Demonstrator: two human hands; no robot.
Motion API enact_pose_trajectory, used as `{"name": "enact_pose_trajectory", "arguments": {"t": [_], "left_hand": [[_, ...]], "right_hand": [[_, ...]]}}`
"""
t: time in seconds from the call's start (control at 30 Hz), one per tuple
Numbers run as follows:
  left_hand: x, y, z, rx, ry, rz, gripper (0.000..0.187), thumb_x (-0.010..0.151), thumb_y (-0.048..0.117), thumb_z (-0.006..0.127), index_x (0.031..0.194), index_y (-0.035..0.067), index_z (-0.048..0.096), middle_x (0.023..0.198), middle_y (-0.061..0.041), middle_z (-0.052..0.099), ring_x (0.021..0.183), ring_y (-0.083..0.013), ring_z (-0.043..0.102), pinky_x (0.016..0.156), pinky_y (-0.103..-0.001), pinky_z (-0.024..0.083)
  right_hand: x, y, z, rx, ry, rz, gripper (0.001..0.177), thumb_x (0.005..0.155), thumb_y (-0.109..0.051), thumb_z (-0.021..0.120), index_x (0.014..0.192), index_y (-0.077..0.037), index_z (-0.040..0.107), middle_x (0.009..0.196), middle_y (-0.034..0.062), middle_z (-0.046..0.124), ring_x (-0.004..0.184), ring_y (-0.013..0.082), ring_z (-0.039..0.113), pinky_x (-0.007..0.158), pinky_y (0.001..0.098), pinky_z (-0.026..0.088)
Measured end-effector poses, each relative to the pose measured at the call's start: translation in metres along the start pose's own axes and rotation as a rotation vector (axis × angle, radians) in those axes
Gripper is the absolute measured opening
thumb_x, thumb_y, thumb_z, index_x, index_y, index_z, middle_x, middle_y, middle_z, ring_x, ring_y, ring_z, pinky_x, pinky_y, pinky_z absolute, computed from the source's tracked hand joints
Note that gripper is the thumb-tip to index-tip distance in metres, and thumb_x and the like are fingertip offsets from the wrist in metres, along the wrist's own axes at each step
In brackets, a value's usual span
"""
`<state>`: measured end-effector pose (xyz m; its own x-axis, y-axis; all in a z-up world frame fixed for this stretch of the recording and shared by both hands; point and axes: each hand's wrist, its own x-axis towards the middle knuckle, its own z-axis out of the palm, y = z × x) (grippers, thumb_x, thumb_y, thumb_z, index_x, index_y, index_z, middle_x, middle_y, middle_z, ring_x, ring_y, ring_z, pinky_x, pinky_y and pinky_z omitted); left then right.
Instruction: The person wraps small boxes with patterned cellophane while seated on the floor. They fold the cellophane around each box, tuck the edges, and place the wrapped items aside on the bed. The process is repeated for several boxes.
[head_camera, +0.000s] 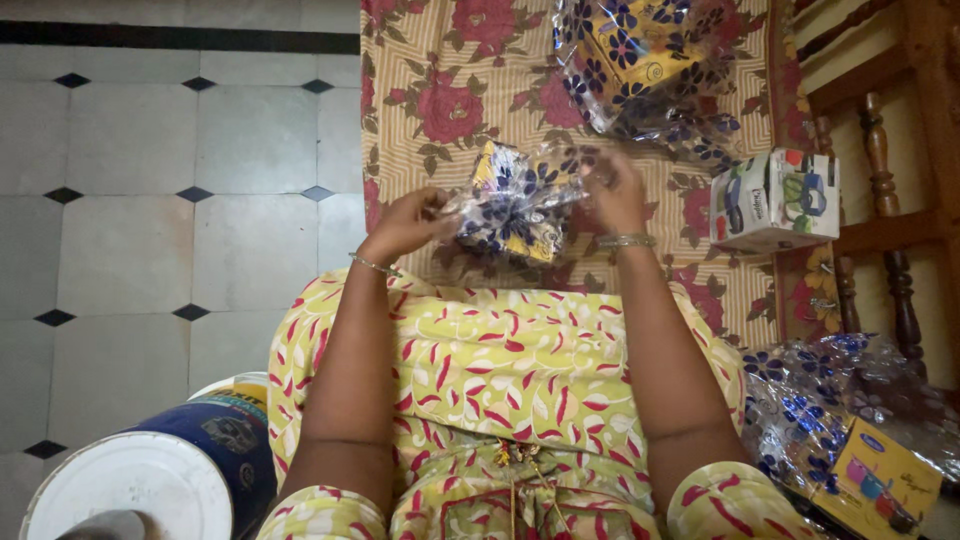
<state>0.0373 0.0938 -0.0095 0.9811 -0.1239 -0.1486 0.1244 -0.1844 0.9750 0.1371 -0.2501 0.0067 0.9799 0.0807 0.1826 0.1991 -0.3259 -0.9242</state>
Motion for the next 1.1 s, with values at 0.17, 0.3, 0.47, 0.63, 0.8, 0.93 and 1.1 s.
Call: {"name": "enact_pose_trajectory", "arguments": {"t": [0.17,0.3,0.47,0.63,0.8,0.93,1.1], "left_hand": [[0.011,0.034,0.009,-0.188,0.023,0.106,0.033,0.091,0.033,0.077,0.109,0.005,0.074,0.099,0.002,0.074,0.089,-0.0093,0.067,0.081,-0.025,0.054],[0.023,0.043,0.018,-0.191,0.039,0.087,0.031,0.09,0.031,0.08,0.102,0.003,0.076,0.091,0.001,0.075,0.083,-0.0083,0.067,0.076,-0.026,0.054],[0.03,0.027,0.021,0.019,-0.009,-0.073,0.022,0.082,0.02,0.086,0.095,0.004,0.078,0.083,-0.004,0.074,0.073,-0.0109,0.063,0.065,-0.03,0.05],[0.039,0.008,0.027,0.0,0.137,0.039,0.018,0.079,0.012,0.086,0.094,0.005,0.08,0.085,-0.005,0.079,0.075,-0.0099,0.069,0.068,-0.028,0.054],[0.042,0.006,0.03,0.175,0.361,0.18,0.017,0.08,0.008,0.086,0.094,0.002,0.079,0.082,-0.007,0.078,0.071,-0.0102,0.069,0.065,-0.029,0.052],[0.035,0.007,0.03,-0.03,0.394,0.173,0.012,0.086,0.004,0.077,0.097,0.007,0.079,0.085,-0.002,0.079,0.074,-0.0051,0.072,0.065,-0.022,0.055],[0.035,0.017,0.024,-0.035,0.426,0.147,0.016,0.089,0.009,0.077,0.105,0.006,0.08,0.088,-0.006,0.077,0.075,-0.0101,0.064,0.066,-0.023,0.05]], "right_hand": [[-0.028,-0.1,0.003,-0.266,0.214,-0.422,0.028,0.095,-0.019,0.078,0.121,-0.01,0.071,0.12,0.0066,0.065,0.111,0.0218,0.064,0.098,0.0381,0.054],[-0.049,-0.142,0.02,-0.53,-0.062,-0.715,0.026,0.089,-0.024,0.087,0.11,-0.018,0.074,0.11,0.0017,0.069,0.109,0.0252,0.064,0.098,0.0421,0.049],[-0.052,-0.138,0.04,-0.737,-0.283,-0.693,0.028,0.083,-0.022,0.083,0.11,-0.016,0.076,0.1,0.0038,0.068,0.099,0.0262,0.062,0.087,0.0408,0.046],[-0.052,-0.115,0.042,-0.705,-0.363,-0.607,0.015,0.083,-0.012,0.08,0.096,-0.015,0.074,0.088,0.0042,0.066,0.089,0.0257,0.064,0.082,0.042,0.048],[-0.057,-0.108,0.037,-0.661,-0.523,-0.459,0.013,0.076,-0.009,0.079,0.083,-0.012,0.068,0.085,0.008,0.069,0.087,0.0299,0.067,0.081,0.0447,0.052],[-0.054,-0.104,0.026,-0.684,-0.614,-0.239,0.012,0.076,-0.008,0.077,0.087,-0.013,0.073,0.091,0.007,0.073,0.092,0.0278,0.07,0.085,0.0421,0.053],[-0.043,-0.095,0.018,-0.664,-0.693,0.055,0.011,0.082,-0.017,0.078,0.093,-0.015,0.077,0.097,0.0049,0.079,0.089,0.0226,0.075,0.08,0.0384,0.056]]}}
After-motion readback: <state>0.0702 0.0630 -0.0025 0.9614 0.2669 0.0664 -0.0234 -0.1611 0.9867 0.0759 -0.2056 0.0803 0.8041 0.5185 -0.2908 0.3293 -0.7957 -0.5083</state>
